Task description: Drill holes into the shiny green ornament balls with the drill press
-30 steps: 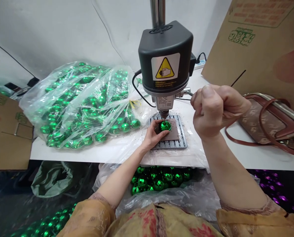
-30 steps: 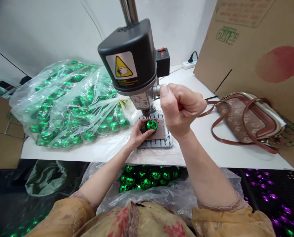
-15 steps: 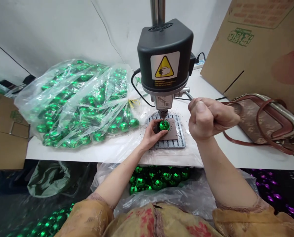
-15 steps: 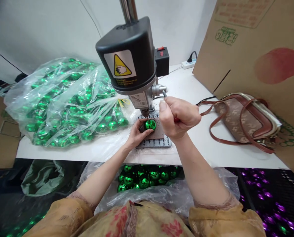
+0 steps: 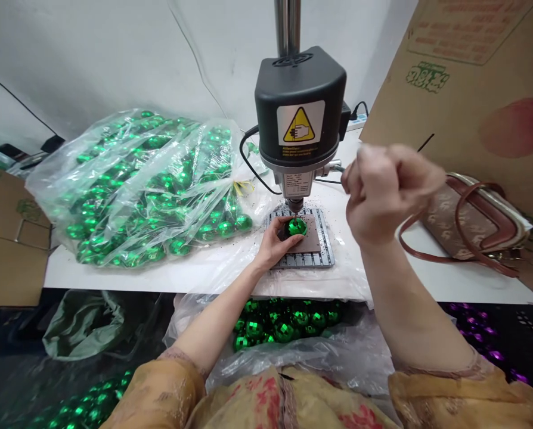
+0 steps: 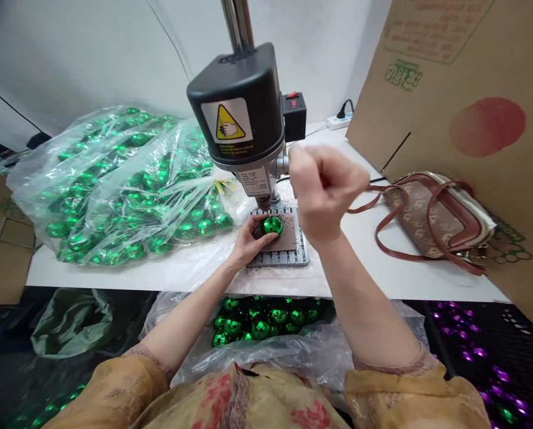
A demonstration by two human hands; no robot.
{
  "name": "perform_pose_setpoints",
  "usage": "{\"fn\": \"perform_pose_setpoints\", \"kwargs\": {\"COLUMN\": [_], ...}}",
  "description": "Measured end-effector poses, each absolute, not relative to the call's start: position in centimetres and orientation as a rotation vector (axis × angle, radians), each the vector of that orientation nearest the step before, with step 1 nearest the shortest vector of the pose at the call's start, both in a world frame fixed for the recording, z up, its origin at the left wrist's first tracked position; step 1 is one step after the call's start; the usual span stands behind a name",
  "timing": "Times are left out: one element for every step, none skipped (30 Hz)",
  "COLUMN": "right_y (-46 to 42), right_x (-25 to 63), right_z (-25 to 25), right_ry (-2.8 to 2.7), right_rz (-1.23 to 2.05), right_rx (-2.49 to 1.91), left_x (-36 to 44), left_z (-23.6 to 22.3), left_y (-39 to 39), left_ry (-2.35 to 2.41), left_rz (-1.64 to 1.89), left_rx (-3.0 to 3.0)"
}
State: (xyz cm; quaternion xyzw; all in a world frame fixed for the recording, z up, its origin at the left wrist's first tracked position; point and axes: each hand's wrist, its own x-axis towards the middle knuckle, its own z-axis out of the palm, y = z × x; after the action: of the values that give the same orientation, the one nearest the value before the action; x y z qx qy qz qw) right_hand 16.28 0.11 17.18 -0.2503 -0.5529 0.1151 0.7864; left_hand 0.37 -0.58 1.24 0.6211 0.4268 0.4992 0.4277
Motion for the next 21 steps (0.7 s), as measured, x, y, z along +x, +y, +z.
{"fn": "perform_pose_setpoints", "kwargs": {"right_y": [0.5, 0.9, 1.3, 1.6, 1.9, 2.1, 2.3, 2.3, 2.3, 2.3, 2.2, 2.1, 2.1, 2.1, 2.1, 2.1, 2.1, 2.1, 2.1, 2.2, 2.2], "right_x": [16.1, 16.0, 15.9, 15.8, 15.8, 15.8, 15.9, 15.9, 15.9, 15.9, 15.9, 15.9, 15.9, 15.8, 15.8, 15.8, 15.7, 15.7, 15.7, 15.6, 15.6], "right_z": [18.4, 19.6, 20.7, 21.6, 22.2, 22.6, 22.8, 22.9, 22.8, 22.6, 22.5, 22.4, 22.3, 22.2, 22.2, 22.2, 22.2, 22.2, 22.2, 22.2, 22.2], "right_ry": [-1.101, -1.082, -1.058, -1.026, -1.016, -1.005, -1.003, -1.016, -1.027, -1.037, -1.043, -1.040, -1.038, -1.034, -1.031, -1.031, -1.026, -1.022, -1.019, -1.017, -1.017], "right_rz": [0.291, 0.357, 0.431, 0.485, 0.527, 0.548, 0.551, 0.546, 0.530, 0.514, 0.502, 0.494, 0.493, 0.492, 0.492, 0.491, 0.482, 0.477, 0.472, 0.471, 0.472], "right_rx": [-0.492, -0.504, -0.511, -0.515, -0.529, -0.531, -0.526, -0.520, -0.507, -0.492, -0.478, -0.469, -0.467, -0.465, -0.463, -0.461, -0.448, -0.437, -0.427, -0.424, -0.425], "left_x": [0.5, 0.6, 0.7, 0.7, 0.6, 0.3, -0.1, -0.7, -1.4, -2.2, -3.0, -3.9, -4.9, -5.7, -6.6, -7.3, -8.0, -8.6, -9.0, -9.2, -9.3], "left_z": [1.3, 1.4, 1.7, 2.0, 2.4, 2.9, 3.4, 3.9, 4.4, 4.9, 5.2, 5.4, 5.5, 5.4, 5.2, 5.0, 4.7, 4.5, 4.3, 4.3, 4.3], "left_y": [-0.6, -0.6, -0.8, -1.1, -1.7, -2.5, -3.5, -4.7, -6.2, -7.7, -9.4, -11.0, -12.6, -14.0, -15.3, -16.3, -17.2, -17.8, -18.1, -18.1, -17.8], "left_ry": [1.082, 1.110, 1.147, 1.192, 1.239, 1.277, 1.294, 1.277, 1.231, 1.158, 1.074, 1.016, 0.998, 1.013, 1.044, 1.078, 1.104, 1.113, 1.106, 1.090, 1.071], "left_rz": [1.261, 1.286, 1.315, 1.349, 1.385, 1.410, 1.412, 1.367, 1.267, 1.110, 0.892, 0.654, 0.421, 0.210, 0.037, -0.090, -0.172, -0.217, -0.230, -0.211, -0.158], "left_rx": [1.552, 1.552, 1.557, 1.567, 1.593, 1.642, 1.717, 1.820, 1.946, 2.078, 2.208, 2.324, 2.418, 2.481, 2.513, 2.518, 2.506, 2.491, 2.481, 2.480, 2.487]}}
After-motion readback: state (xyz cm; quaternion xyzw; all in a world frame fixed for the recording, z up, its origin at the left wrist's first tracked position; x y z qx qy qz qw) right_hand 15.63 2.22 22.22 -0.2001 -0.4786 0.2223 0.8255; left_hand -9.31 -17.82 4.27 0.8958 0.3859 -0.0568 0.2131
